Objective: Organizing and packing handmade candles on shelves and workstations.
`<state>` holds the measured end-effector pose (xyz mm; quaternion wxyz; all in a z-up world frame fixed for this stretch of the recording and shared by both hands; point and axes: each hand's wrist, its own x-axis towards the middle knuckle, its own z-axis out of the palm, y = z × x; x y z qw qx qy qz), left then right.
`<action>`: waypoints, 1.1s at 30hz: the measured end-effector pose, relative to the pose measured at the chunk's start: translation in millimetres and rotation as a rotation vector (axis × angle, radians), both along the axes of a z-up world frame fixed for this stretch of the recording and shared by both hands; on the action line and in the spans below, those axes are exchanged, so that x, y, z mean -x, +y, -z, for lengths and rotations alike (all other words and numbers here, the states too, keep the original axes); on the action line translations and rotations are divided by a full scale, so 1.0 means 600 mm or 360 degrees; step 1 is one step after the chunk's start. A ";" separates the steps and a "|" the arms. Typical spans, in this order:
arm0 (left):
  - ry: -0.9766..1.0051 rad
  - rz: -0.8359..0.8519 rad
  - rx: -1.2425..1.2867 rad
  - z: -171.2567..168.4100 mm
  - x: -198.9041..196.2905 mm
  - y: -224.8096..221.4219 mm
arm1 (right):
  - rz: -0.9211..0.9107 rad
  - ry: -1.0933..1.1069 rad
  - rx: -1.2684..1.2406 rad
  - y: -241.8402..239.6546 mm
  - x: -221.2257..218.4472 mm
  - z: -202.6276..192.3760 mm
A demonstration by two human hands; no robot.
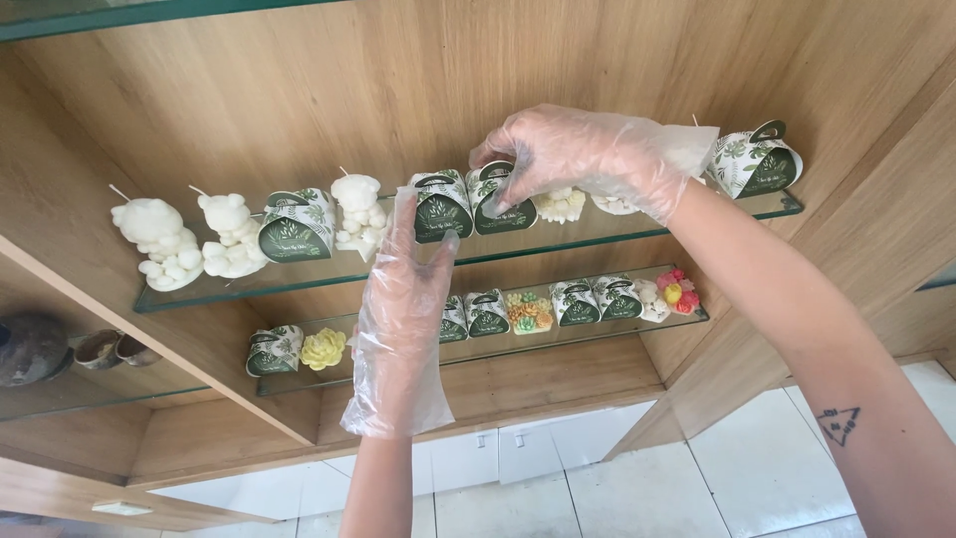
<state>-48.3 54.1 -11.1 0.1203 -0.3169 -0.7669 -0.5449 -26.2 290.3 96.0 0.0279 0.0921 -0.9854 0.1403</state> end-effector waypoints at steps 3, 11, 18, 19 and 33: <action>0.0140 0.0044 -0.0095 0.020 0.008 0.002 | -0.0056 -0.0022 0.0042 0.010 0.008 0.007; 0.0187 0.0063 -0.0100 0.020 0.008 0.000 | -0.0079 0.0000 0.0064 0.006 0.007 0.008; 0.0057 0.0062 -0.0093 0.010 0.003 -0.003 | -0.0062 0.0032 0.0078 0.004 0.008 0.010; 0.0058 0.0059 -0.0094 0.009 0.002 -0.003 | -0.0065 0.0032 0.0077 0.003 0.008 0.008; -0.0086 -0.0456 0.0013 -0.013 -0.059 -0.073 | -0.0093 0.0138 0.0241 0.010 0.012 -0.038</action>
